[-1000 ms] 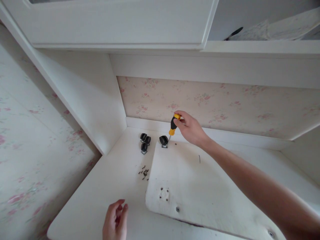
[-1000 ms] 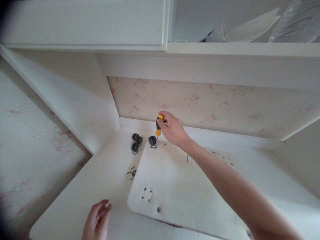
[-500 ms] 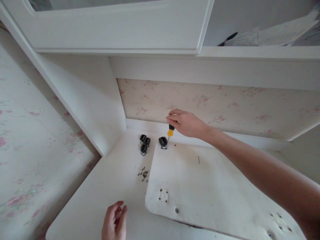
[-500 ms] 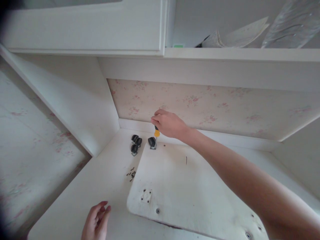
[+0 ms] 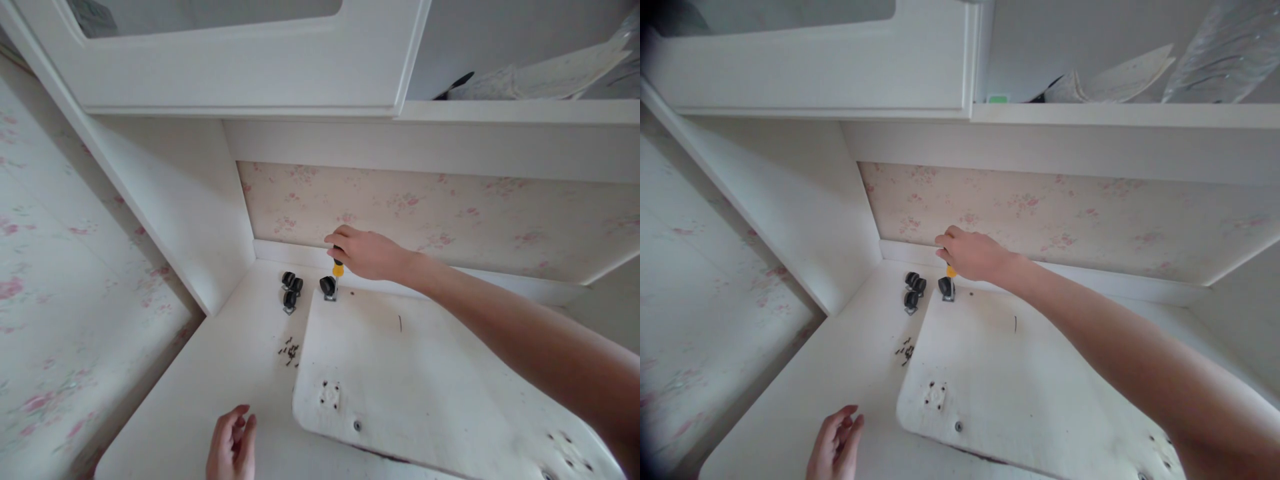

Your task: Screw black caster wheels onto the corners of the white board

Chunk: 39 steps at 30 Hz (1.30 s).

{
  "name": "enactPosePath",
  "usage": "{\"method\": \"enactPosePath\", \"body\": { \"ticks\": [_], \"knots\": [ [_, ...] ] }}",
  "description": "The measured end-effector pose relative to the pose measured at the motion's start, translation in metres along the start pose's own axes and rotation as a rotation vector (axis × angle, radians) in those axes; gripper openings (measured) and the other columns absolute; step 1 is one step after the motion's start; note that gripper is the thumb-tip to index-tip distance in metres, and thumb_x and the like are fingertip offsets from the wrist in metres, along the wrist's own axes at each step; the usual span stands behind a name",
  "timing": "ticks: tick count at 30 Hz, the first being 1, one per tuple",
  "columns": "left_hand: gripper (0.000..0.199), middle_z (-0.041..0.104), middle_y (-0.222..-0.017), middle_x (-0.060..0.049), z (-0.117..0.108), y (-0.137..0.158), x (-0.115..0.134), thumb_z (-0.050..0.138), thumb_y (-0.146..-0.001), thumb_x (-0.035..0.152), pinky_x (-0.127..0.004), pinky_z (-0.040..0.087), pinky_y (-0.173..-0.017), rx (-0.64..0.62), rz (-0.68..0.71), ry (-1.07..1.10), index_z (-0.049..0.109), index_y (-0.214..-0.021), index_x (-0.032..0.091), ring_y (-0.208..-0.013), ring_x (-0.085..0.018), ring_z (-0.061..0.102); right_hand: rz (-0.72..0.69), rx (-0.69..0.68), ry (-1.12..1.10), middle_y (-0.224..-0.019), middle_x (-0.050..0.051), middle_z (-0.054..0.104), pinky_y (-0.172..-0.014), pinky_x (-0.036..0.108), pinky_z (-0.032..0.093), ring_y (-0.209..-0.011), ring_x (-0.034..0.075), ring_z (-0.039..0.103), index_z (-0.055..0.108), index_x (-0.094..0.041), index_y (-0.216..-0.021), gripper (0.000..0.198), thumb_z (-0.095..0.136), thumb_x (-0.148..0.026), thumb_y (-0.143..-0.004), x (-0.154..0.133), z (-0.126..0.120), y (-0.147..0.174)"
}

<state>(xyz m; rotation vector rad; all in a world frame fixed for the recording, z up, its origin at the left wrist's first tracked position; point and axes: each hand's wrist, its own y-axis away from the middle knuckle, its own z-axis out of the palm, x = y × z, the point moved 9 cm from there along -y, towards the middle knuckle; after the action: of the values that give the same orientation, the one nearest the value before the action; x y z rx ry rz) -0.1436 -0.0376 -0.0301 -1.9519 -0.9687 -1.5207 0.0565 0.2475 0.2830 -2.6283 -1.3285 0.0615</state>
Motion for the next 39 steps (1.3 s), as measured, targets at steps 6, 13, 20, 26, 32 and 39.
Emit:
{"method": "enactPosePath", "body": {
  "ticks": [6, 13, 20, 26, 32, 39],
  "knots": [
    [0.059, 0.065, -0.078, -0.008, 0.001, 0.0, 0.002, 0.07, -0.064, 0.067, -0.03, 0.054, -0.056, -0.022, 0.037, -0.021, 0.066, -0.092, 0.015, -0.069, -0.023, 0.066, 0.042, -0.087, -0.019, -0.121, 0.013, 0.063, -0.065, 0.035, 0.046, -0.086, 0.027, 0.066, 0.055, -0.02, -0.126, 0.036, 0.045, -0.033, -0.094, 0.007, 0.002, 0.001],
    [0.058, 0.068, -0.085, -0.011, -0.001, -0.005, -0.006, 0.071, -0.063, 0.066, -0.03, 0.055, -0.056, -0.01, 0.081, -0.029, 0.067, -0.089, 0.015, -0.073, -0.024, 0.067, -0.003, -0.131, 0.012, -0.128, 0.015, 0.058, -0.068, 0.037, 0.048, -0.087, 0.026, 0.066, 0.043, -0.023, -0.139, 0.045, 0.031, -0.039, -0.099, 0.001, 0.002, 0.003],
    [0.055, 0.066, -0.083, -0.01, 0.001, -0.003, -0.008, 0.069, -0.068, 0.064, -0.03, 0.055, -0.057, -0.036, 0.107, -0.046, 0.066, -0.092, 0.015, -0.073, -0.024, 0.067, 0.017, -0.175, 0.077, -0.109, 0.012, 0.066, -0.07, 0.038, 0.047, -0.092, 0.031, 0.065, 0.058, -0.023, -0.12, 0.039, 0.042, -0.047, -0.095, 0.002, -0.001, -0.001],
    [0.055, 0.066, -0.079, -0.009, 0.0, -0.005, -0.009, 0.069, -0.067, 0.065, -0.03, 0.055, -0.056, -0.022, 0.115, -0.054, 0.066, -0.091, 0.016, -0.07, -0.024, 0.067, -0.086, -0.214, -0.085, -0.137, 0.013, 0.054, -0.077, 0.034, 0.046, -0.101, 0.025, 0.064, 0.04, -0.023, -0.143, 0.048, 0.039, -0.031, -0.095, -0.008, 0.003, -0.001],
    [0.055, 0.062, -0.075, -0.006, 0.003, -0.003, -0.007, 0.068, -0.069, 0.064, -0.029, 0.054, -0.053, -0.041, 0.111, -0.052, 0.066, -0.093, 0.015, -0.062, -0.021, 0.065, 0.065, -0.193, 0.095, -0.112, 0.013, 0.067, -0.07, 0.04, 0.046, -0.093, 0.033, 0.065, 0.055, -0.024, -0.127, 0.045, 0.038, -0.05, -0.095, 0.009, 0.001, -0.003],
    [0.056, 0.063, -0.075, -0.007, 0.003, -0.003, -0.007, 0.069, -0.067, 0.065, -0.03, 0.054, -0.055, -0.041, 0.093, -0.039, 0.066, -0.092, 0.015, -0.064, -0.022, 0.066, -0.033, -0.235, -0.058, -0.122, 0.011, 0.064, -0.074, 0.035, 0.046, -0.099, 0.028, 0.063, 0.054, -0.023, -0.125, 0.037, 0.045, -0.038, -0.093, 0.004, 0.005, -0.003]
  ]
}}
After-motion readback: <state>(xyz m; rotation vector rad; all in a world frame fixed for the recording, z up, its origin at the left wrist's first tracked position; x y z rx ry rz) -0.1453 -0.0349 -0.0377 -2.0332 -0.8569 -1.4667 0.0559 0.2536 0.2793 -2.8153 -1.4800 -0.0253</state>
